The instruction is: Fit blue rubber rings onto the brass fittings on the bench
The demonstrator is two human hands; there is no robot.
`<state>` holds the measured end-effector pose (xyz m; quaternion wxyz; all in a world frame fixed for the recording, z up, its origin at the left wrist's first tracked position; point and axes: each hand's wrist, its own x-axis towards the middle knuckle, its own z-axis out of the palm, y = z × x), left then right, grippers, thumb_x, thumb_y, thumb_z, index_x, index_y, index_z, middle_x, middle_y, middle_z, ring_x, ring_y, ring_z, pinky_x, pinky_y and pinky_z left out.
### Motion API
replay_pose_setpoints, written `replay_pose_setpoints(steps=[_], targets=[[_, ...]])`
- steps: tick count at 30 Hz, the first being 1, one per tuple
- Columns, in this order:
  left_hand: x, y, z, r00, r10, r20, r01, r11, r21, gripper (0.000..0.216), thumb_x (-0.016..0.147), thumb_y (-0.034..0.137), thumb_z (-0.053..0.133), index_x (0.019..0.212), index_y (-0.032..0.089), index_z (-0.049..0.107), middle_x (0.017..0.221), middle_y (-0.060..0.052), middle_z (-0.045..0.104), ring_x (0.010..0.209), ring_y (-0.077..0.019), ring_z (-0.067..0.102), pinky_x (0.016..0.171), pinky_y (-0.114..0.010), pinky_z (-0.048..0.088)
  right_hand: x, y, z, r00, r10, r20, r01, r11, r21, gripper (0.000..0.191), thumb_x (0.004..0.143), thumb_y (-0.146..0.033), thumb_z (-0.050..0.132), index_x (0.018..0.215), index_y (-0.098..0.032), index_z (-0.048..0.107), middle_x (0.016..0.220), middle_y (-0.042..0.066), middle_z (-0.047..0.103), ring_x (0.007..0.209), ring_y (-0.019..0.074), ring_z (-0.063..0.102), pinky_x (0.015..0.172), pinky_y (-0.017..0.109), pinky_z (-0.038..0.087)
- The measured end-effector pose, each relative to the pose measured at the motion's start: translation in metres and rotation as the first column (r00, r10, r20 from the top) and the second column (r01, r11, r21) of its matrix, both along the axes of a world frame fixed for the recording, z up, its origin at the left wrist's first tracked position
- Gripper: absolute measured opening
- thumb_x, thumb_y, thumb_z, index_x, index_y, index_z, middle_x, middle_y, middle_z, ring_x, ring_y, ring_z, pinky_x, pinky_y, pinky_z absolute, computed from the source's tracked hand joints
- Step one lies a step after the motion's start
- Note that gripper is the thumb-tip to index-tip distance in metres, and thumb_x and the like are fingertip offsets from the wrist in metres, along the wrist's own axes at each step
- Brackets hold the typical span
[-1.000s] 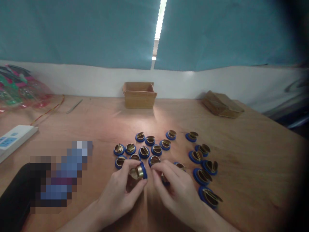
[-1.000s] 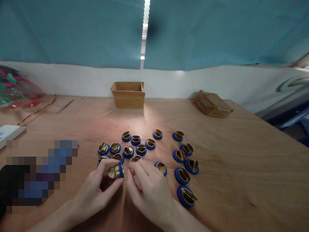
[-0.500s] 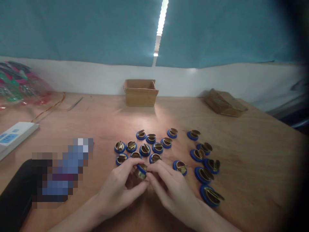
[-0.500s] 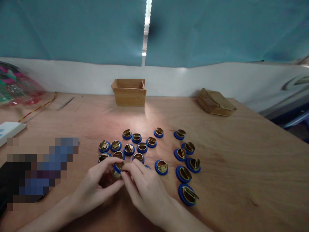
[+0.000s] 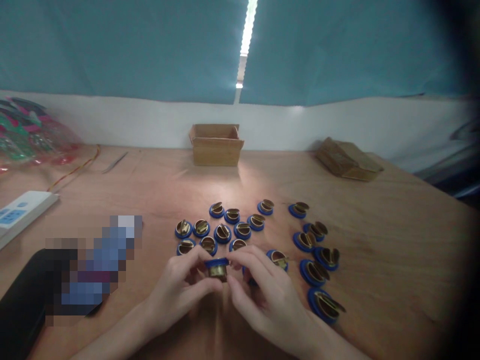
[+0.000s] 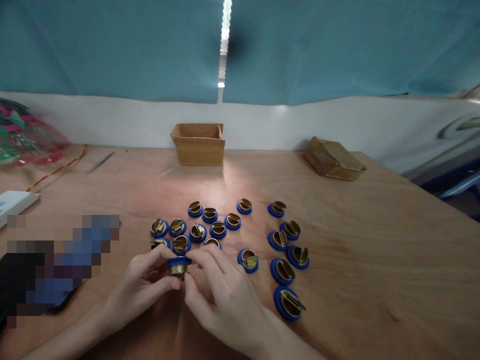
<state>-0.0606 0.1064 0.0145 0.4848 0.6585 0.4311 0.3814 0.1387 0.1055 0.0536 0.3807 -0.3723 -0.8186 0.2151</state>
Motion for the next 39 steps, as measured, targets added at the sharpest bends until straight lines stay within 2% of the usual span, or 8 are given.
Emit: replay_pose_setpoints(steps=[6, 11, 14, 17, 22, 26, 34, 39], targets=[[-0.001, -0.005, 0.001, 0.999, 0.031, 0.026, -0.031, 0.999, 0.012, 0.021, 0.076, 0.02, 0.079, 0.08, 0.019, 0.058, 0.071, 0.004, 0.067, 0.058, -0.0097, 0.06, 0.053, -0.016, 0.047, -0.001, 0.0, 0.001, 0.999, 0.009, -0.031, -0.006, 0.996, 0.09, 0.03, 0.082, -0.009, 0.061, 0.111, -0.016, 0.055, 0.091, 0.005, 0.065, 0.083, 0.0173, 0.065, 0.071, 0.028, 0.055], [-0.003, -0.005, -0.002, 1.0, 0.008, -0.007, -0.008, 0.997, 0.079, 0.02, 0.078, 0.022, 0.077, 0.084, 0.021, 0.058, 0.073, 0.004, 0.068, 0.058, -0.0101, 0.061, 0.052, -0.016, 0.049, -0.003, -0.002, -0.004, 0.998, 0.024, -0.06, -0.019, 0.997, 0.078, 0.027, 0.086, -0.008, 0.06, 0.11, -0.018, 0.053, 0.089, 0.003, 0.066, 0.076, 0.0153, 0.065, 0.063, 0.026, 0.054], [-0.005, -0.005, -0.003, 0.999, 0.017, -0.039, -0.009, 0.979, 0.202, 0.022, 0.081, 0.025, 0.075, 0.095, 0.023, 0.058, 0.073, 0.004, 0.068, 0.054, -0.0091, 0.061, 0.05, -0.015, 0.048, -0.003, -0.005, -0.008, 0.998, 0.029, -0.052, -0.026, 0.998, 0.056, 0.03, 0.087, -0.01, 0.06, 0.114, -0.019, 0.051, 0.091, 0.004, 0.067, 0.076, 0.0153, 0.066, 0.061, 0.026, 0.054], [-0.005, -0.005, -0.003, 0.998, 0.003, -0.059, 0.016, 0.946, 0.324, 0.038, 0.085, 0.026, 0.071, 0.118, 0.025, 0.052, 0.079, 0.003, 0.071, 0.052, -0.009, 0.061, 0.05, -0.016, 0.05, -0.003, -0.008, -0.011, 0.999, 0.013, -0.045, -0.01, 0.998, 0.055, 0.034, 0.088, -0.01, 0.058, 0.12, -0.018, 0.049, 0.098, 0.005, 0.069, 0.078, 0.0159, 0.067, 0.064, 0.027, 0.055], [-0.005, -0.005, -0.004, 0.989, 0.028, -0.145, 0.038, 0.9, 0.434, 0.044, 0.091, 0.019, 0.06, 0.133, 0.024, 0.046, 0.094, -0.004, 0.075, 0.062, -0.0118, 0.068, 0.06, -0.02, 0.056, -0.003, -0.008, -0.011, 0.999, -0.005, -0.044, 0.008, 0.998, 0.069, 0.036, 0.088, -0.009, 0.058, 0.122, -0.018, 0.049, 0.1, 0.005, 0.069, 0.079, 0.0155, 0.067, 0.07, 0.027, 0.057], [-0.005, -0.007, 0.001, 0.98, 0.023, -0.196, 0.07, 0.887, 0.457, 0.05, 0.09, 0.012, 0.057, 0.137, 0.023, 0.043, 0.098, -0.004, 0.074, 0.062, -0.011, 0.068, 0.063, -0.02, 0.058, -0.003, -0.007, -0.008, 0.999, -0.021, -0.033, 0.023, 0.996, 0.085, 0.033, 0.088, -0.009, 0.057, 0.119, -0.018, 0.051, 0.098, 0.005, 0.069, 0.077, 0.0155, 0.067, 0.07, 0.026, 0.057], [-0.008, -0.006, 0.003, 0.971, -0.017, -0.239, 0.133, 0.867, 0.48, 0.058, 0.09, 0.008, 0.055, 0.142, 0.023, 0.036, 0.109, -0.006, 0.072, 0.089, -0.016, 0.072, 0.08, -0.026, 0.059, -0.003, -0.004, -0.01, 1.0, 0.005, -0.031, -0.003, 0.995, 0.095, 0.034, 0.088, -0.007, 0.057, 0.119, -0.017, 0.051, 0.099, 0.006, 0.068, 0.085, 0.0166, 0.068, 0.075, 0.027, 0.058], [-0.009, -0.004, 0.001, 0.968, -0.007, -0.25, 0.141, 0.841, 0.523, 0.057, 0.09, 0.008, 0.055, 0.142, 0.024, 0.038, 0.108, -0.006, 0.069, 0.092, -0.0166, 0.069, 0.078, -0.026, 0.059, -0.001, -0.003, -0.013, 0.999, 0.011, -0.037, -0.007, 0.994, 0.112, 0.036, 0.087, -0.006, 0.058, 0.121, -0.016, 0.05, 0.099, 0.008, 0.068, 0.089, 0.0185, 0.068, 0.075, 0.029, 0.059]])
